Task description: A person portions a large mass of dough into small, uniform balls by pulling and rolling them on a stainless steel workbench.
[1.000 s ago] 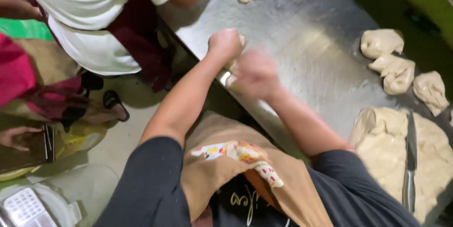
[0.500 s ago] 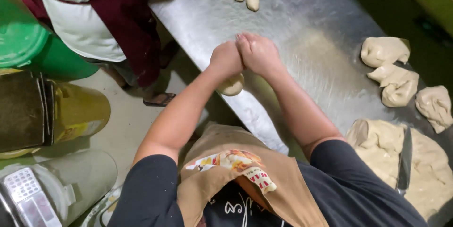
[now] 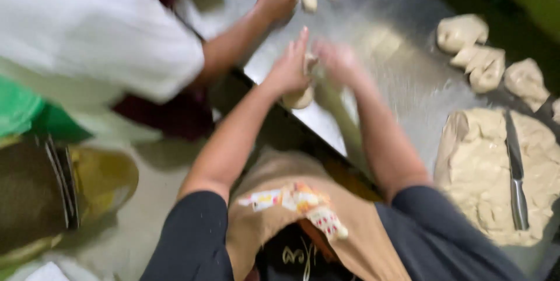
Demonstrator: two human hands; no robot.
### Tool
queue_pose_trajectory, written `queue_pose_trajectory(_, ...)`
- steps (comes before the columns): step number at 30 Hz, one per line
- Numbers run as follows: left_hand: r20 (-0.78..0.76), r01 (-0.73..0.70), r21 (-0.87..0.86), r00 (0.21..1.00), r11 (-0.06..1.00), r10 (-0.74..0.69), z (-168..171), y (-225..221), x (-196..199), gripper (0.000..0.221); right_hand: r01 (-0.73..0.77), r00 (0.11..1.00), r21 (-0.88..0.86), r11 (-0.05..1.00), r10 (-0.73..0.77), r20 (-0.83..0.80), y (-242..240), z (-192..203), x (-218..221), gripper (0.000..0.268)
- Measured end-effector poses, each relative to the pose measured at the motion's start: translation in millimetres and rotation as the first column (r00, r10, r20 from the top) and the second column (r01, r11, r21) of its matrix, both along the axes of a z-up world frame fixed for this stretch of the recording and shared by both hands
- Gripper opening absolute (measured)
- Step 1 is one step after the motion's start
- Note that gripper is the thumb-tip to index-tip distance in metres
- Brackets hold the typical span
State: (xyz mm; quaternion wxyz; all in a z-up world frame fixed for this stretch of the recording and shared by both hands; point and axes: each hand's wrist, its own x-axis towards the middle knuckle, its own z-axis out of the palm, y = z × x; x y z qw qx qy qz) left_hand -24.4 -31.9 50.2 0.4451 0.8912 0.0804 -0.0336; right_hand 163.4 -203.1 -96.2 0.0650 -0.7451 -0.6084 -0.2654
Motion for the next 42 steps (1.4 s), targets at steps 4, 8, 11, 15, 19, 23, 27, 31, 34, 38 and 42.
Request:
queue_pose_trajectory(4, 0.588, 0.061, -0.188, 0.806, 0.98, 0.062, -62, 4, 10, 0.101, 0.376, 0.646, 0.168, 0.911, -0.128, -0.752, 4, 98, -115, 0.022)
queue_pose_trajectory(8, 0.147, 0.117, -0.15, 0.985, 0.982, -0.094, -79, -20, 24, 0.037, 0.494, 0.568, 0.009, 0.869, -0.315, -0.76, -3, 110, -117, 0.04)
queue_pose_trajectory(11, 0.109, 0.115, 0.282, 0.982, 0.952, -0.151, -74, -25, 45, 0.029, 0.483, 0.49, -0.339, 0.807, -0.571, -0.659, 13, 166, -126, 0.057)
queue_pose_trajectory(15, -0.088, 0.128, 0.549, 0.992, 0.826, -0.095, -80, -10, 62, 0.036, 0.091, 0.528, -0.458, 0.884, -0.433, -0.73, -2, 205, -137, 0.061)
queue_pose_trajectory(19, -0.133, -0.027, 0.566, 0.983, 0.824, 0.123, -37, 24, 55, 0.035, -0.196, 0.429, 0.198, 0.961, 0.265, -0.864, 10, 190, -129, 0.02)
queue_pose_trajectory(23, -0.124, -0.089, 0.144, 0.986, 0.986, 0.107, 36, -4, 11, 0.097, -0.097, 0.905, 0.38, 0.92, 0.241, -0.352, 13, 86, -4, 0.047)
queue_pose_trajectory(27, 0.205, -0.127, -0.097, 0.968, 0.987, 0.144, -8, -13, 20, 0.102, -0.003, 0.352, 0.06, 0.998, 0.057, -0.934, 8, 99, -57, 0.026)
queue_pose_trajectory(31, 0.021, -0.208, -0.41, 0.971, 0.888, 0.238, -86, -14, 50, 0.039, 0.005, 0.592, 0.291, 0.957, 0.232, -0.772, 4, 98, -47, 0.034)
queue_pose_trajectory(34, 0.015, -0.175, 0.286, 0.984, 0.942, 0.178, -53, -30, 76, 0.024, 0.128, 0.65, 0.118, 0.985, 0.006, -0.76, 12, 108, -30, 0.036)
queue_pose_trajectory(38, -0.179, -0.064, 0.554, 0.965, 0.83, 0.193, -29, -50, 79, 0.056, -0.063, 0.815, -0.177, 0.982, -0.052, -0.577, 0, 140, -35, 0.051)
queue_pose_trajectory(42, -0.281, 0.089, 0.686, 0.948, 0.722, 0.15, -37, 0, 87, 0.032, -0.42, 0.093, -0.092, 0.903, -0.058, -0.994, -25, 137, -94, 0.019)
